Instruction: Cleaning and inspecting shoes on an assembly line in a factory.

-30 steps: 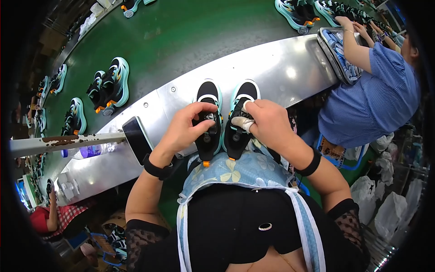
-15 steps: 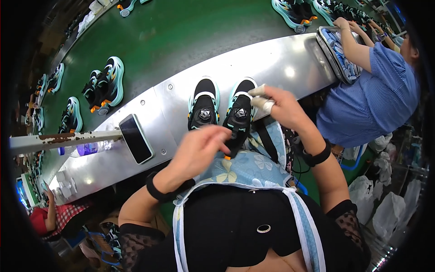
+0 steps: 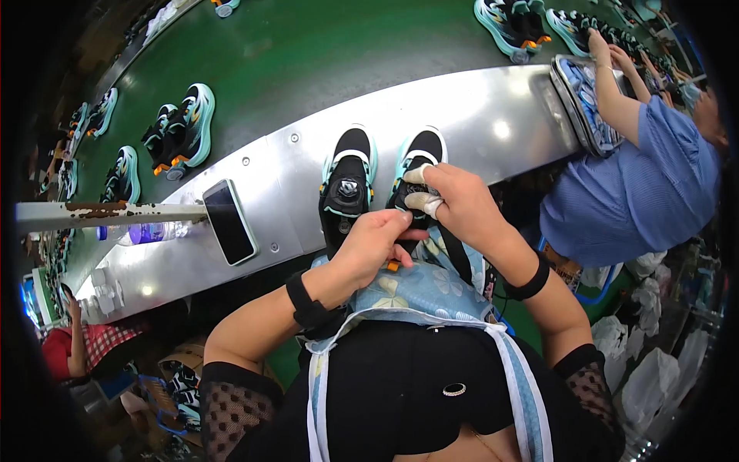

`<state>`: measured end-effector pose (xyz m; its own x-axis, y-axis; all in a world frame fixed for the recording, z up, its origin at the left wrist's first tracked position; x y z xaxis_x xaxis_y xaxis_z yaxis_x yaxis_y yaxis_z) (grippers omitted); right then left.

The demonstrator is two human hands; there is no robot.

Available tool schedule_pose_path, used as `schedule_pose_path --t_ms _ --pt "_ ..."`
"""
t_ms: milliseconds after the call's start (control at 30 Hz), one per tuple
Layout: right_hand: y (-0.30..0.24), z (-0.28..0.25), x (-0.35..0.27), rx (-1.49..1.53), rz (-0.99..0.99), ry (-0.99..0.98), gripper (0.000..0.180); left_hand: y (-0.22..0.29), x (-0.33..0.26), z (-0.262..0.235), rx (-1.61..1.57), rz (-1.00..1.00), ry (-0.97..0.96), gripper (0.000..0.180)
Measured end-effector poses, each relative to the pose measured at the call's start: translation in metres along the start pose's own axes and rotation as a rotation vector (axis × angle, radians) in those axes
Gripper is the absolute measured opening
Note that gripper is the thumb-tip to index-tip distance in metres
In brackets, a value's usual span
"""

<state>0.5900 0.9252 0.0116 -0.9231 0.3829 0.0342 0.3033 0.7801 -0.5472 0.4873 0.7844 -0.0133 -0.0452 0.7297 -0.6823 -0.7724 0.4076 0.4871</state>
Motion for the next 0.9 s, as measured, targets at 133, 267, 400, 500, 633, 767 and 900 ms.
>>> schedule_pose_path --t_ms 133,267,400,500,633,767,900 --pt "0.020 -0.013 0.010 0.249 0.098 -0.096 0.030 0.031 -0.030 0.000 0.725 0.782 0.052 0.017" --pt "0.021 0.000 0.038 0.157 0.037 0.046 0.030 0.059 -0.020 -0.021 1.189 0.921 0.454 0.037" --pt "0.018 0.042 0.062 0.039 -0.039 -0.129 0.045 0.061 -0.003 -0.038 0.911 0.712 0.213 0.046" --pt "0.009 0.046 0.069 0.118 -0.025 -0.261 0.050 0.062 -0.006 -0.057 0.437 0.518 -0.061 0.051" --pt "0.013 0.046 0.069 0.142 0.049 -0.303 0.049 0.064 -0.008 -0.049 0.962 0.837 0.194 0.053" --pt "0.014 0.044 0.072 0.204 0.077 -0.283 0.048 0.071 -0.005 -0.054 0.829 0.610 -0.228 0.047" --pt "0.024 0.047 0.073 0.226 0.099 -0.302 0.048 0.067 -0.005 -0.038 0.813 0.730 -0.073 0.047"
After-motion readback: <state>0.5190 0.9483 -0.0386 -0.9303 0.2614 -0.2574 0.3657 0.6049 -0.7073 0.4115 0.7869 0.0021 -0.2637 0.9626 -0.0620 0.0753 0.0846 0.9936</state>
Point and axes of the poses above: each hand's wrist, its own x-axis towards the middle knuckle, its own z-axis out of the palm, y = z × x, the point moved 2 cm from there along x, towards the middle knuckle, and after that the axes turned 13 degrees about -x, right-handed, at the moved point
